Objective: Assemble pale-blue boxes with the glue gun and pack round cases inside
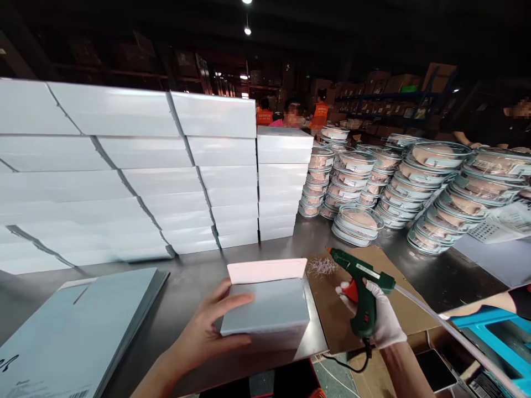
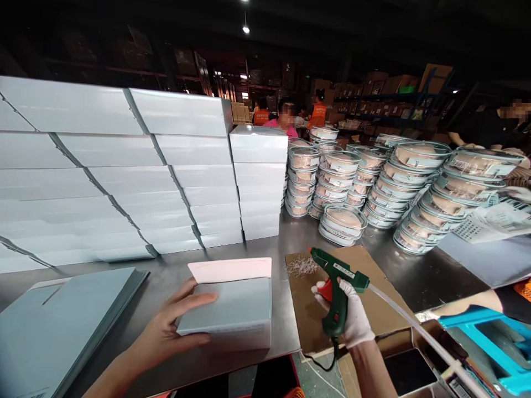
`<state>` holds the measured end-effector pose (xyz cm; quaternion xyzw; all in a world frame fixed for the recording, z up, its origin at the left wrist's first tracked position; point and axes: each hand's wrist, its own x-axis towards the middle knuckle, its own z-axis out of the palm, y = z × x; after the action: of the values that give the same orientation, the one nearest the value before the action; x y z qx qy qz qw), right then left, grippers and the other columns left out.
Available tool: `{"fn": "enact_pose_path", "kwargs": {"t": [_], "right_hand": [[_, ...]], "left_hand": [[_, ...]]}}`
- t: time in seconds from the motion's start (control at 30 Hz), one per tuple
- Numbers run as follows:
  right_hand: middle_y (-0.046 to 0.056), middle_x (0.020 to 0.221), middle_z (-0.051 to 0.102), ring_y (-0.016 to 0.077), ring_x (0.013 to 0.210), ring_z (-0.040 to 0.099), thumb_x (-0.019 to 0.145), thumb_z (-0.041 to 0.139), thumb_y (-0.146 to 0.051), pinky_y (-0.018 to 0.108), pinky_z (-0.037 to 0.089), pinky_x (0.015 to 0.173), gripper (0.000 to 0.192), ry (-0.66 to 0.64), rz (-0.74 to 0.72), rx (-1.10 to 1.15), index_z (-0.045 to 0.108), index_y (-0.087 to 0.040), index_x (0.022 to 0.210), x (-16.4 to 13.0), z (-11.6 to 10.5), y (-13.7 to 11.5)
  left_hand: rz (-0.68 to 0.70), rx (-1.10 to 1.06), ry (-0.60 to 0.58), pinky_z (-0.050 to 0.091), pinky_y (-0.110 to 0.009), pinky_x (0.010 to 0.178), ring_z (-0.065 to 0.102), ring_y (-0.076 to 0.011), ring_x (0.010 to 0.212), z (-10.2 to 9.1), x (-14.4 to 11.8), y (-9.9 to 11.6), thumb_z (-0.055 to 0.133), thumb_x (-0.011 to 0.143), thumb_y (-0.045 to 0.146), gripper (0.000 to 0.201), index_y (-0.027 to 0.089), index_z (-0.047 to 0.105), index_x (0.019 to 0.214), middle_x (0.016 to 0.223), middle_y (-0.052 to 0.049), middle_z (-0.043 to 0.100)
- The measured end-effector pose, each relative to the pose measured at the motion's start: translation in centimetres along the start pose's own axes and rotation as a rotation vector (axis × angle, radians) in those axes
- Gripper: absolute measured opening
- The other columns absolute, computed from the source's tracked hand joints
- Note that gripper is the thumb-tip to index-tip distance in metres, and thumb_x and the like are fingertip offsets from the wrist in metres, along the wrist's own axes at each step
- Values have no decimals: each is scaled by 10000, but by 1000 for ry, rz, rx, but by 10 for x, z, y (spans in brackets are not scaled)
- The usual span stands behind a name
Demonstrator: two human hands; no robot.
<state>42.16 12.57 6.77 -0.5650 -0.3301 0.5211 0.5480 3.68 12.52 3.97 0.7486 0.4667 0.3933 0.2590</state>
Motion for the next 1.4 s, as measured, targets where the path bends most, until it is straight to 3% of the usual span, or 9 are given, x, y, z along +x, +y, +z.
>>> {"fn": "enact_pose_path", "kwargs": {"t": [0.23,0.33,0.43,0.6,0.7,0.97,1.1,1.23,1.4], "right_hand": [[-27,378,548,198,345,516,678,827,-474,347,498,465,268,139,41,-455,659,-271,631,0,-35,-12],[56,1053,798,257,918,743,680,853,-449,389,574,928,718,10,-261,-503,617,-284,1339,-18,2,-18],[135,1513,578,286,1332,607,733,849,-386,459,463,1131,1098,-397,-530,-527,225,-280,1631,-29,44,-13],[124,1426,636,269,1292,648,775,717,-122,405,491,1107,897,-528,-773,-568,359,-326,1572,-33,63,-1],[100,1262,682,264,1277,647,748,654,-50,374,521,1067,848,-600,-883,-616,417,-333,1512,-36,70,-4],[85,1288,623,234,1289,567,825,631,-85,485,405,1167,631,-791,-1275,-741,520,-303,1406,-28,93,-9],[116,1485,580,336,1516,335,897,726,-277,575,350,1186,532,-746,-1325,-899,550,-320,1397,-24,87,-8],[84,1690,332,382,1593,147,901,745,-372,624,277,1228,707,-567,-1256,-864,440,-354,1538,-29,72,7],[69,1609,462,307,1464,454,986,640,-384,561,412,1185,601,-298,-842,-380,411,-396,1542,-31,54,32]], "left_hand": [[50,-43,-139,643,-374,819,714,-281,944,-17,16,31,873,716,518,421,350,827,1099,973,-69,727],[82,-69,-95,643,-375,816,714,-280,927,-17,17,36,900,704,453,403,346,833,1087,993,-75,726],[135,-89,-33,649,-337,744,718,-255,870,-13,12,32,909,720,379,372,362,826,1083,961,-52,713],[228,-179,129,602,-461,975,653,-327,1251,11,4,17,777,845,551,385,323,674,1137,1342,-96,600],[292,-235,200,544,-554,1061,664,-296,1217,22,3,9,671,902,616,388,337,560,1147,1236,-66,583],[288,-189,-98,578,-434,1031,546,-330,1409,-4,7,27,712,923,250,165,335,810,1025,1274,-108,669],[205,-203,-150,430,-529,1187,356,-349,1543,-5,11,35,804,827,258,235,308,796,1056,1538,-108,564],[172,-212,-99,541,-464,1084,552,-331,1416,-9,5,26,752,878,293,191,293,792,1065,1494,-115,620],[-100,-521,396,585,-395,996,631,-324,1325,10,-9,10,782,861,466,250,288,749,1034,1399,-79,681]]}}
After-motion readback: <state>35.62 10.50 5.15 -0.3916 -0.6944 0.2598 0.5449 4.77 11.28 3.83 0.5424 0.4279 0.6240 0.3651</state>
